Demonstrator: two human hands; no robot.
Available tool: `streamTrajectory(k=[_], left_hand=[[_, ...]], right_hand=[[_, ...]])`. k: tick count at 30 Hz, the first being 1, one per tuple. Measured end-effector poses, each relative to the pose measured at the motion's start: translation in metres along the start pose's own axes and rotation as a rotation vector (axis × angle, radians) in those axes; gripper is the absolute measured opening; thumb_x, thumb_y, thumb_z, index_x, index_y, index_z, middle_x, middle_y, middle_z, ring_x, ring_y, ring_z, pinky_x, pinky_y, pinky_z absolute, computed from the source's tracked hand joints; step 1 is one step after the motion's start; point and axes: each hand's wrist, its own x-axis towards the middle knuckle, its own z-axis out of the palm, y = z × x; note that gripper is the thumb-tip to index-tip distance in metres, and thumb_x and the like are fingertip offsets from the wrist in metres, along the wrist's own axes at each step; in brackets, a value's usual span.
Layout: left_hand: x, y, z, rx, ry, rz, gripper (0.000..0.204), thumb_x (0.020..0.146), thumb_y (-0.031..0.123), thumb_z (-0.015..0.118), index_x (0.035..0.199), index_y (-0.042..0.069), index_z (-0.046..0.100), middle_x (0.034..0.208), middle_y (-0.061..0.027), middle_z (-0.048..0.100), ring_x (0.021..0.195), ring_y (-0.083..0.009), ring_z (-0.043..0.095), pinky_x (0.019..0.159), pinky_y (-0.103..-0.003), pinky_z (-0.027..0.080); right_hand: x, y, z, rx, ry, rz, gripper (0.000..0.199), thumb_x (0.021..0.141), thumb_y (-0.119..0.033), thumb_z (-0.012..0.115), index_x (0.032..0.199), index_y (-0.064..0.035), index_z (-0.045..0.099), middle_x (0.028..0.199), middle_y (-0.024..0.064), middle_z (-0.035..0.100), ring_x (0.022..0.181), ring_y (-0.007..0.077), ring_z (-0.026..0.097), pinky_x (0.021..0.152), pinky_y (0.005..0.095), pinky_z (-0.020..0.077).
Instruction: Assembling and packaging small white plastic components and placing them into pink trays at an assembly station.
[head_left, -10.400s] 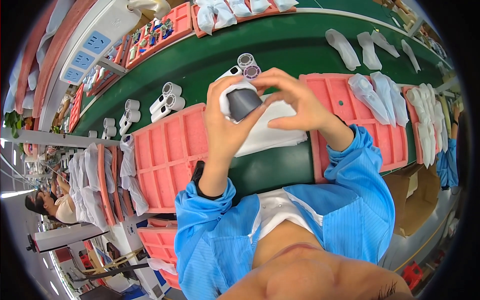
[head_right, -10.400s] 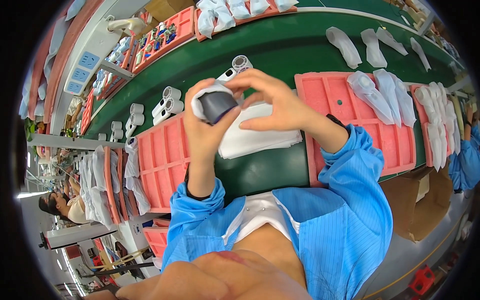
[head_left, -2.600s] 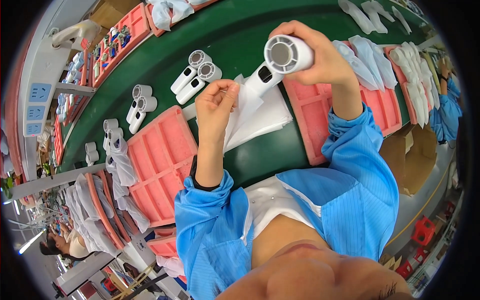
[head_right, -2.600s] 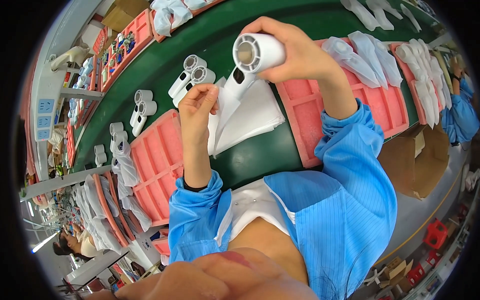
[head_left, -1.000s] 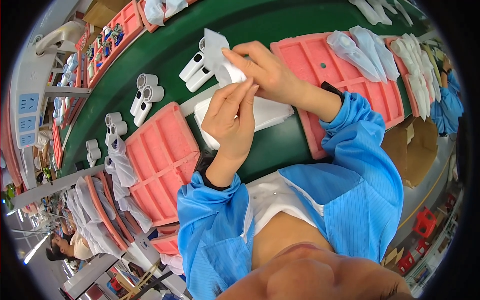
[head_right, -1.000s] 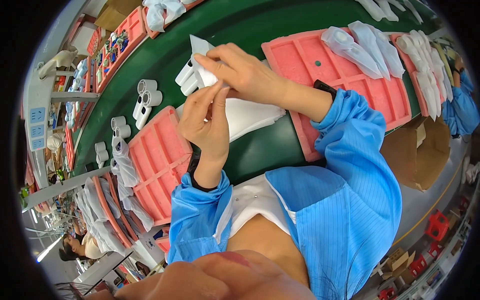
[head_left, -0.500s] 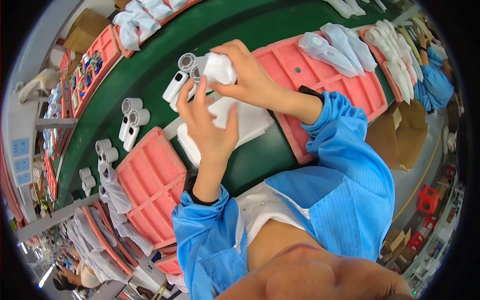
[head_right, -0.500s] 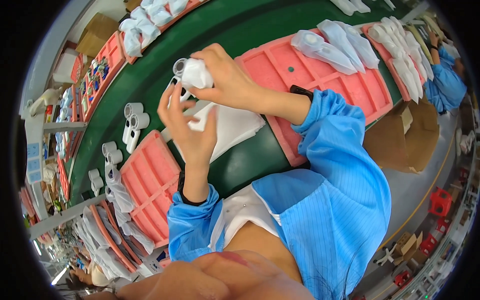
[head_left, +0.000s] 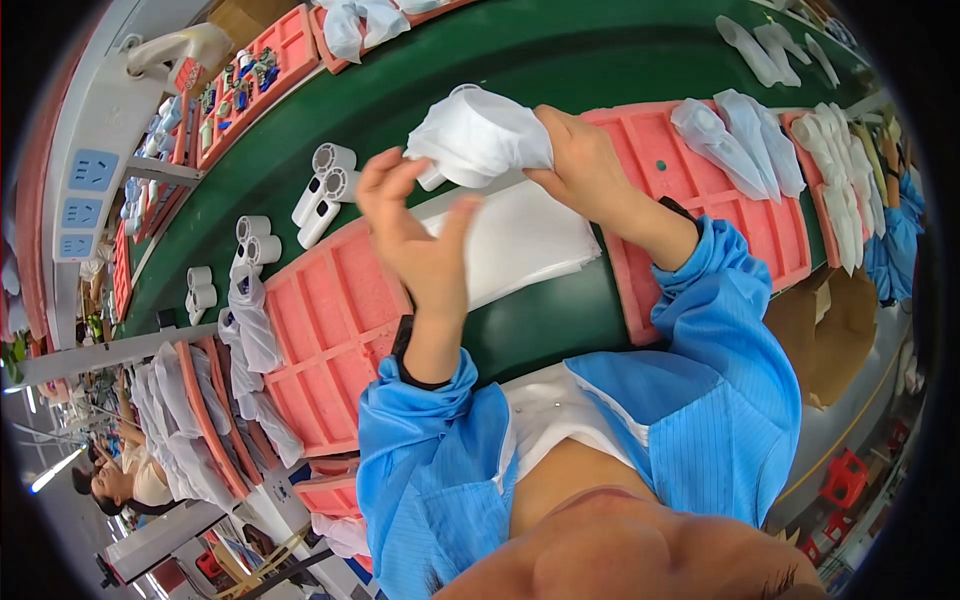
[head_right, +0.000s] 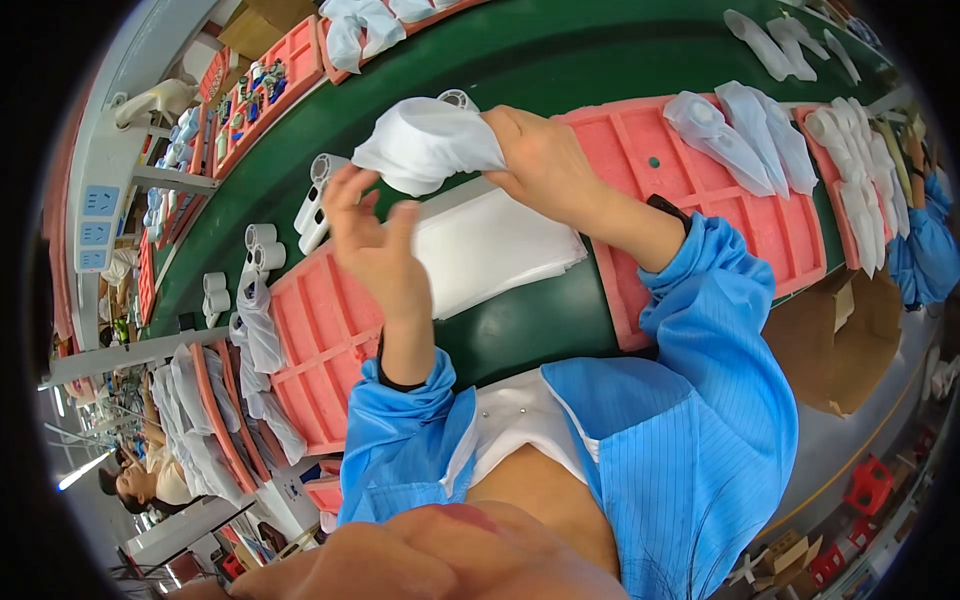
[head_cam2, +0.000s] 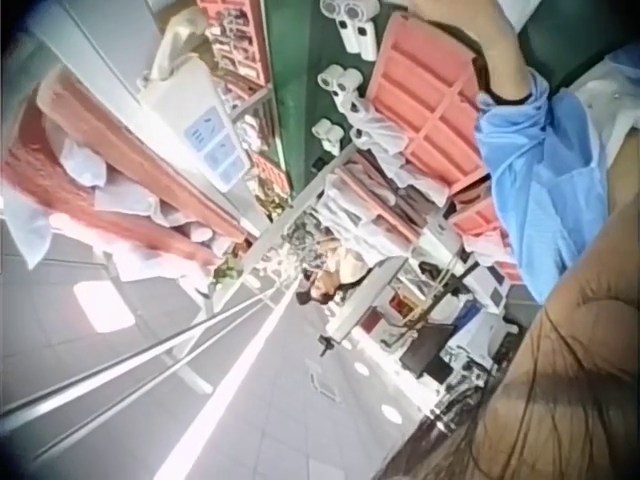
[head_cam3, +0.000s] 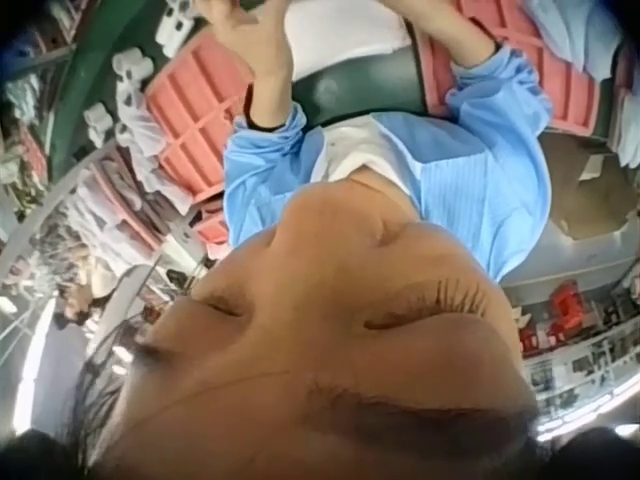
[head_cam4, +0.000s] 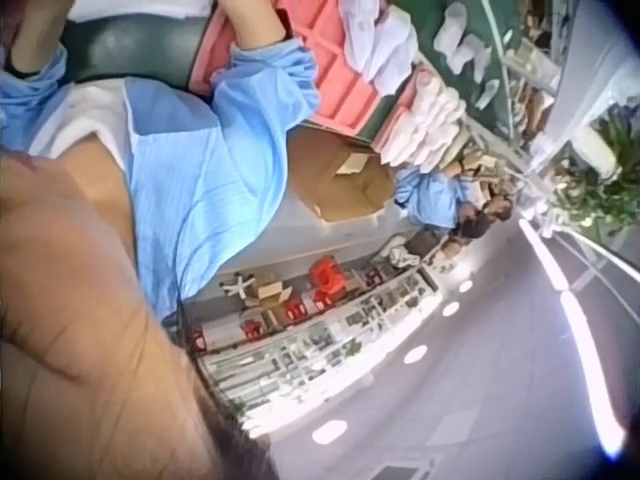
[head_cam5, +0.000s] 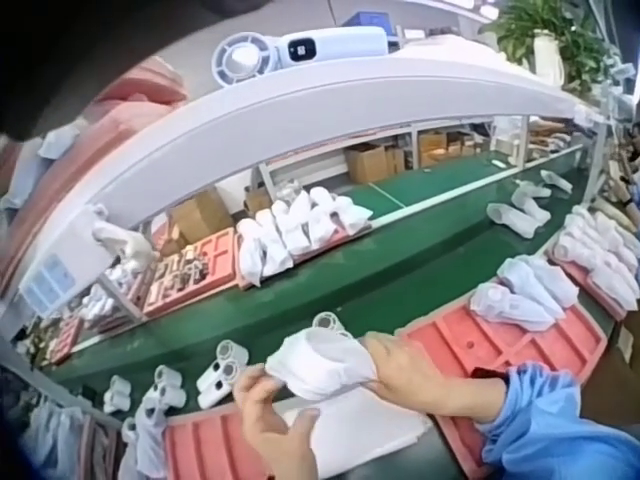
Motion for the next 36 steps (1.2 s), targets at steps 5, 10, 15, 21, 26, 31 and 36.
streamTrajectory(k=[5,10,15,21,26,31,36], left_hand=[[-0.006,0.01,0.0,0.435,-0.057,0.43,0.038,0.063,0.006,0.082,0.096,0.006,0.063,0.12,-0.0141,0.047,0.106,-0.0243,0.05,0.088,-0.034,0.042],[0.007,0.004,-0.011,0.356,-0.072,0.197,0.022,0.068,0.008,0.079,0.086,0.006,0.066,0.109,-0.0096,0.053,0.097,-0.0206,0.054,0.084,-0.031,0.042],[0.024,-0.043,-0.035,-0.313,0.072,-0.511,0.02,0.07,0.009,0.078,0.086,0.008,0.066,0.094,-0.0062,0.056,0.081,-0.0177,0.056,0.077,-0.027,0.043],[-0.038,-0.06,0.035,0.503,-0.503,-0.173,0.023,0.074,0.02,0.076,0.087,0.007,0.063,0.085,-0.0097,0.06,0.075,-0.02,0.059,0.062,-0.032,0.047],[-0.073,-0.078,0.046,0.761,-0.645,-0.031,0.021,0.073,0.021,0.075,0.082,0.007,0.063,0.084,-0.0094,0.059,0.078,-0.0264,0.059,0.063,-0.037,0.047],[-0.078,-0.085,0.042,0.715,-0.639,0.015,0.016,0.073,0.021,0.074,0.078,0.009,0.066,0.083,-0.0086,0.06,0.077,-0.0268,0.059,0.063,-0.037,0.047],[-0.066,-0.083,0.037,0.465,-0.656,-0.347,0.013,0.076,0.018,0.074,0.08,0.007,0.069,0.078,-0.0058,0.063,0.067,-0.0191,0.058,0.06,-0.032,0.046]], right_hand=[[-0.006,-0.008,0.008,-0.185,0.098,-0.015,0.043,0.069,-0.006,0.069,0.109,0.0013,0.054,0.095,0.0169,0.06,0.082,0.0349,0.061,0.068,0.0359,0.0486],[-0.002,-0.01,-0.01,0.18,-0.032,-0.016,0.03,0.079,-0.011,0.067,0.104,-0.0001,0.054,0.087,0.0137,0.063,0.075,0.0254,0.063,0.061,0.0311,0.0473],[0.017,0.005,-0.044,0.655,-0.657,0.557,0.026,0.085,-0.018,0.065,0.103,-0.0027,0.055,0.083,0.0064,0.064,0.068,0.0128,0.06,0.056,0.0246,0.0458],[0.043,0.199,-0.047,-0.447,-0.09,0.726,0.039,0.081,-0.022,0.065,0.113,-0.0023,0.052,0.091,0.0125,0.064,0.08,0.0239,0.063,0.069,0.0335,0.0513],[0.034,0.195,-0.01,-0.961,0.176,0.428,0.05,0.072,-0.01,0.064,0.12,-0.0027,0.051,0.12,0.0185,0.056,0.113,0.035,0.052,0.09,0.0431,0.0475],[0.038,0.146,0.047,-0.073,-0.306,0.319,0.061,0.059,-0.016,0.074,0.115,-0.0021,0.053,0.114,0.0166,0.058,0.106,0.0289,0.056,0.086,0.0361,0.0475],[0.041,0.123,0.037,0.249,-0.249,0.483,0.056,0.057,-0.018,0.076,0.106,-0.0025,0.055,0.095,0.0103,0.061,0.087,0.0215,0.059,0.079,0.0303,0.0466]])
